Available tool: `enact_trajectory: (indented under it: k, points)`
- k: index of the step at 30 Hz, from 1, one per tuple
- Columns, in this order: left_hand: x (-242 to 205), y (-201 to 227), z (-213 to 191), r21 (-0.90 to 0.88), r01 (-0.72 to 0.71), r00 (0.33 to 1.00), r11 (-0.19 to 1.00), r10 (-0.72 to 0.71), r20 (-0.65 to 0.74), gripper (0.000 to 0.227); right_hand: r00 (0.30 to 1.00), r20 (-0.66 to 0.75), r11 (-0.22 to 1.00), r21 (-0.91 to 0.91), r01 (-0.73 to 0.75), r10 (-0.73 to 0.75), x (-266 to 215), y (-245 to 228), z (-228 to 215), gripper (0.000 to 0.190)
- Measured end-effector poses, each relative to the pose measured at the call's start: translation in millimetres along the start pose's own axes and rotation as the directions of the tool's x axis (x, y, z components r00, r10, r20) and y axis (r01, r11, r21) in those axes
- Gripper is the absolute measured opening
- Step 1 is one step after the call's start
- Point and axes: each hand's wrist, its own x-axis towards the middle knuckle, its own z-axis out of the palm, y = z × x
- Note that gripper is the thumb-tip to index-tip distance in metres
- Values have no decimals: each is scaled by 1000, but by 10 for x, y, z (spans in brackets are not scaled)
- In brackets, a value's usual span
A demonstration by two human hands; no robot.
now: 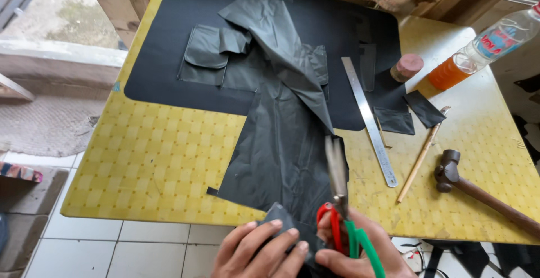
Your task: The person measures and marks a large piece of black material with a ruler and pencil, then cuts it into smaller rectangular pieces using scissors. They apply glue to the edges of the cut pieces with a brush and press them together to form small pouches.
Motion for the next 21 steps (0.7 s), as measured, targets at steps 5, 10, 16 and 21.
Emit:
enact_trajectory:
  k: [5, 10, 16, 21]
  points:
    - [462, -43, 372, -226, -34, 994, 973, 56, 89, 19, 901, -315, 944, 43, 328, -298, 319, 590, -727, 32]
    - [1221, -566, 1105, -155, 729, 610, 667, -530, 590, 84, 737, -642, 895, 177, 409, -210, 389, 240, -806, 31]
    - [1587, -1093, 1966, 244, 814, 365, 527, -791, 491, 94, 631, -745, 866, 153, 477, -216, 676, 440, -746, 31]
    - [1452, -1241, 2386, 31, 890, 411, 456, -829, 379, 73, 543, -785, 907, -56, 417, -298, 990, 910, -886, 36]
